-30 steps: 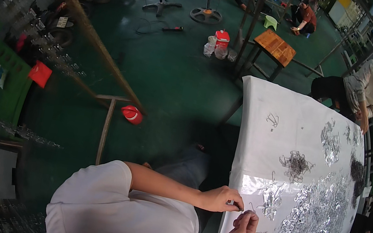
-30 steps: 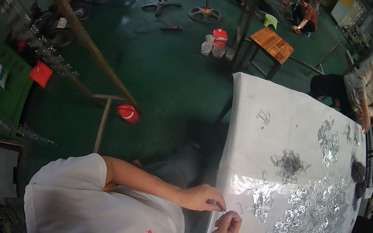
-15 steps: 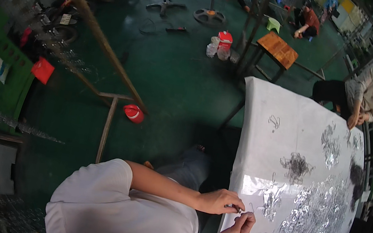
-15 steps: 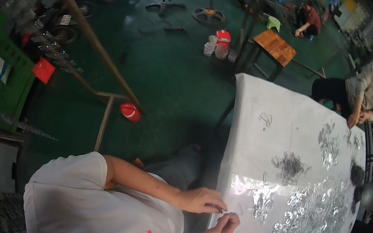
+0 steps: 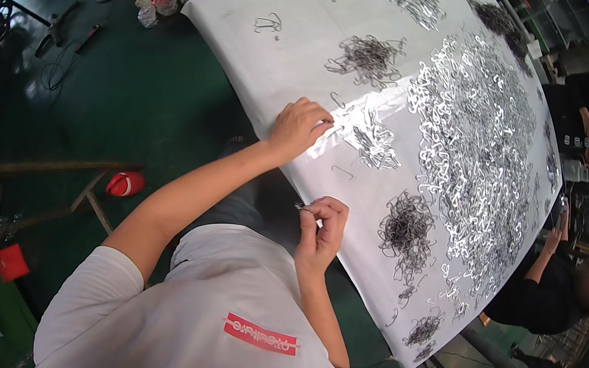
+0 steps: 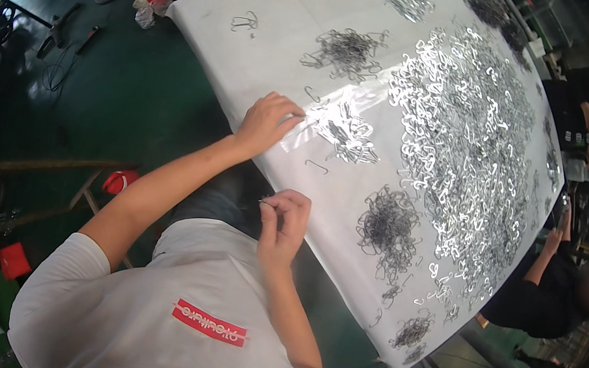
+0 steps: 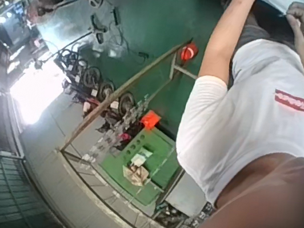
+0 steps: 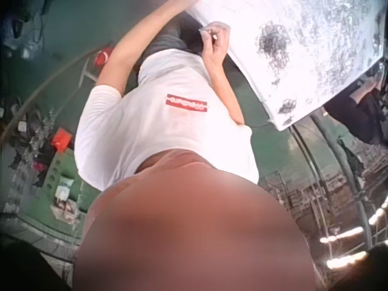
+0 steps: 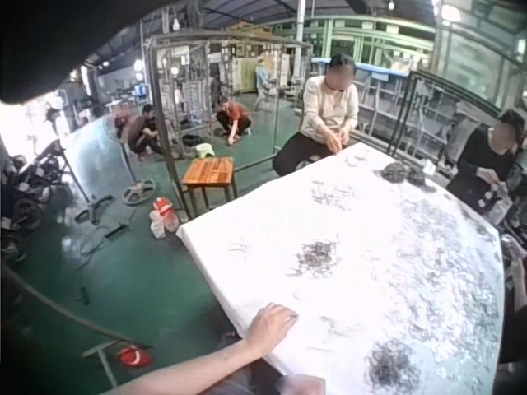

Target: The person repeatedly picks small metal hooks and S-shaped clips from a white table, links them together by hand, and places the assembled pieces onto a nearby metal rack. The person occasionally moves around the workspace to reach the rack.

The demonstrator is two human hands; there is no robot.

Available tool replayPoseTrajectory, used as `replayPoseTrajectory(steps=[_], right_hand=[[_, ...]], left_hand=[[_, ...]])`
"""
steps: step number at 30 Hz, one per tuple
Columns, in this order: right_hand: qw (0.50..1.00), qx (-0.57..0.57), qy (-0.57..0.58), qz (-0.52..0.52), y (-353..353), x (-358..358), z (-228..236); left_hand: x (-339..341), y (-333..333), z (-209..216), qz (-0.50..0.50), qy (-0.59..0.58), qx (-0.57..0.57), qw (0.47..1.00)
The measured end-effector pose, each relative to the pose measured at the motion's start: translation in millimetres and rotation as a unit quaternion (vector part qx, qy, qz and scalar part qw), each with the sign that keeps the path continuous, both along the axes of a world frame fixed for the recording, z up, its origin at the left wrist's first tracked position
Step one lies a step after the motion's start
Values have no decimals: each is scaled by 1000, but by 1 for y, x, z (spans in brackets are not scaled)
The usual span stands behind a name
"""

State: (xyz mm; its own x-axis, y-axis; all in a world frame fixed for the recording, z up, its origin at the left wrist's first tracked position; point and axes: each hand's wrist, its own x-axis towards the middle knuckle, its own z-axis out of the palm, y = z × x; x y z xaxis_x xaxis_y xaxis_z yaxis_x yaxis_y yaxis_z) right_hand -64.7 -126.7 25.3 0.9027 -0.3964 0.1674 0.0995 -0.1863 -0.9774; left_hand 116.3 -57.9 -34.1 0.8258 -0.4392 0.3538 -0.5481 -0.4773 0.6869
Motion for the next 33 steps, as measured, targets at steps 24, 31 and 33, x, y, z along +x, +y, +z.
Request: replayPoseTrajectory(steps=[24, 31, 33], right_hand=[[996, -83, 10, -18, -5, 10, 2], [994, -111, -2, -23, -3, 11, -2], [991, -130, 13, -11, -5, 12, -4]], left_hand=[[-77, 43, 75, -52, 430, -200, 879], [-99, 55, 85, -23, 322, -181, 929], [-99, 54, 82, -26, 233, -200, 951]])
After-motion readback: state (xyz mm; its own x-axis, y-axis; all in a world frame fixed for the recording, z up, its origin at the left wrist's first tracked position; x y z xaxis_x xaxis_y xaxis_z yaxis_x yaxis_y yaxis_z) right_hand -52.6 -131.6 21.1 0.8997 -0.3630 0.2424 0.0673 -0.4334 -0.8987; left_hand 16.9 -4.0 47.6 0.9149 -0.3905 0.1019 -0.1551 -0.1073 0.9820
